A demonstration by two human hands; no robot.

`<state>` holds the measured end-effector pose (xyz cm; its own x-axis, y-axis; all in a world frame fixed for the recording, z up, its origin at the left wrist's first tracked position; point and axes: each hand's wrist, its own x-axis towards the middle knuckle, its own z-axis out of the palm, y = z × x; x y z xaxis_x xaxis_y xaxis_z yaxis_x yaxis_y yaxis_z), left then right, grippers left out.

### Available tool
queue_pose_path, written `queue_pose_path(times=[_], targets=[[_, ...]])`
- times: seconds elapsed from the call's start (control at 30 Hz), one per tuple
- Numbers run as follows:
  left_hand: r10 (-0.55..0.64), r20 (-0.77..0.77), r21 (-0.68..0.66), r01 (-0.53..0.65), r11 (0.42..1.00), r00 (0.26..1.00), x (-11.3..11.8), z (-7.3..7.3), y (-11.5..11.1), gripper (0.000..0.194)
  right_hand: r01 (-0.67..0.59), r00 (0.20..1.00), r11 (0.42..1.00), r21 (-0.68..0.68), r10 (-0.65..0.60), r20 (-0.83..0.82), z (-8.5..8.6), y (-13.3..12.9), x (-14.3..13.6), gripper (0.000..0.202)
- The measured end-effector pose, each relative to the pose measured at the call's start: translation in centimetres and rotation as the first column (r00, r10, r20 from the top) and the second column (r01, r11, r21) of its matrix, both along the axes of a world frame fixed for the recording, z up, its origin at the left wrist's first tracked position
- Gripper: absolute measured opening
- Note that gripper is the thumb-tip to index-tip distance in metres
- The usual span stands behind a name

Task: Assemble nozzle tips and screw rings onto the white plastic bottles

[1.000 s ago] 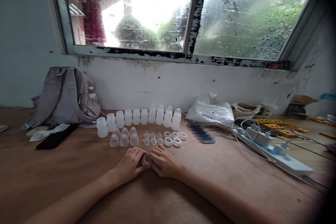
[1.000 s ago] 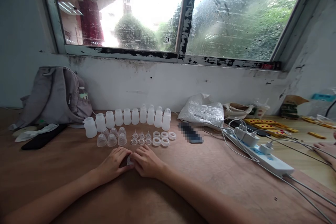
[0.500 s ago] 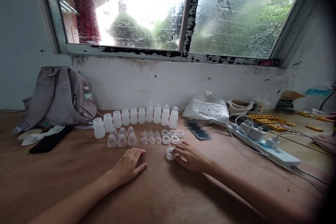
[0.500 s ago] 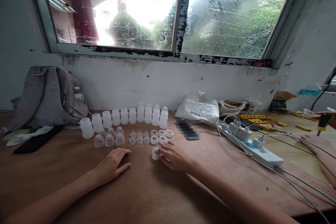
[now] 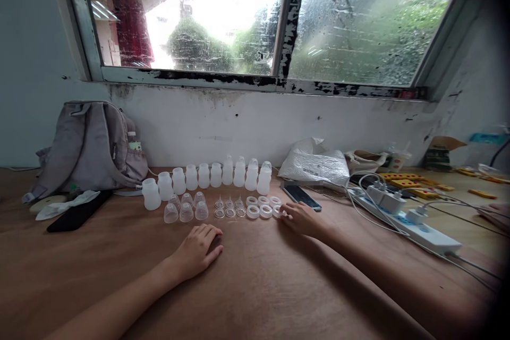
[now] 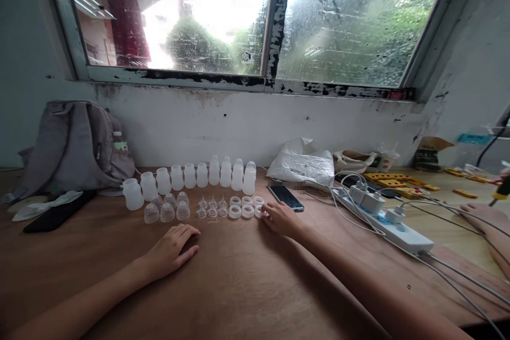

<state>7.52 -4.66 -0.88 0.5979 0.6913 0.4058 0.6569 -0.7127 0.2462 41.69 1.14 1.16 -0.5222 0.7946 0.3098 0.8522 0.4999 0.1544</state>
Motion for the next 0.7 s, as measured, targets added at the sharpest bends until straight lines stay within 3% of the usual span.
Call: queue_pose_path(times=[0.13, 0.37, 0.7], targets=[[-0.006, -0.002, -0.015, 0.006, 1.0, 1.0, 0.0, 0.1, 0.0, 0.022, -0.001, 0.995, 0.996, 0.084, 0.009, -0.095, 0.2, -0.5, -1.0, 0.03], [0.001, -0.02, -0.009, -0.002, 1.0, 1.0, 0.0, 0.2, -0.1, 0.021, -0.245, 0.968, 0.967, 0.069, 0.248, -0.048, 1.1, -0.8, -6.4, 0.035], [0.005, -0.032, 0.011, -0.004, 1.0, 0.999, 0.1, 0.1, -0.1, 0.018, -0.205, 0.977, 0.975, 0.086, 0.208, -0.035, 1.7, 0.0, -7.1, 0.03]])
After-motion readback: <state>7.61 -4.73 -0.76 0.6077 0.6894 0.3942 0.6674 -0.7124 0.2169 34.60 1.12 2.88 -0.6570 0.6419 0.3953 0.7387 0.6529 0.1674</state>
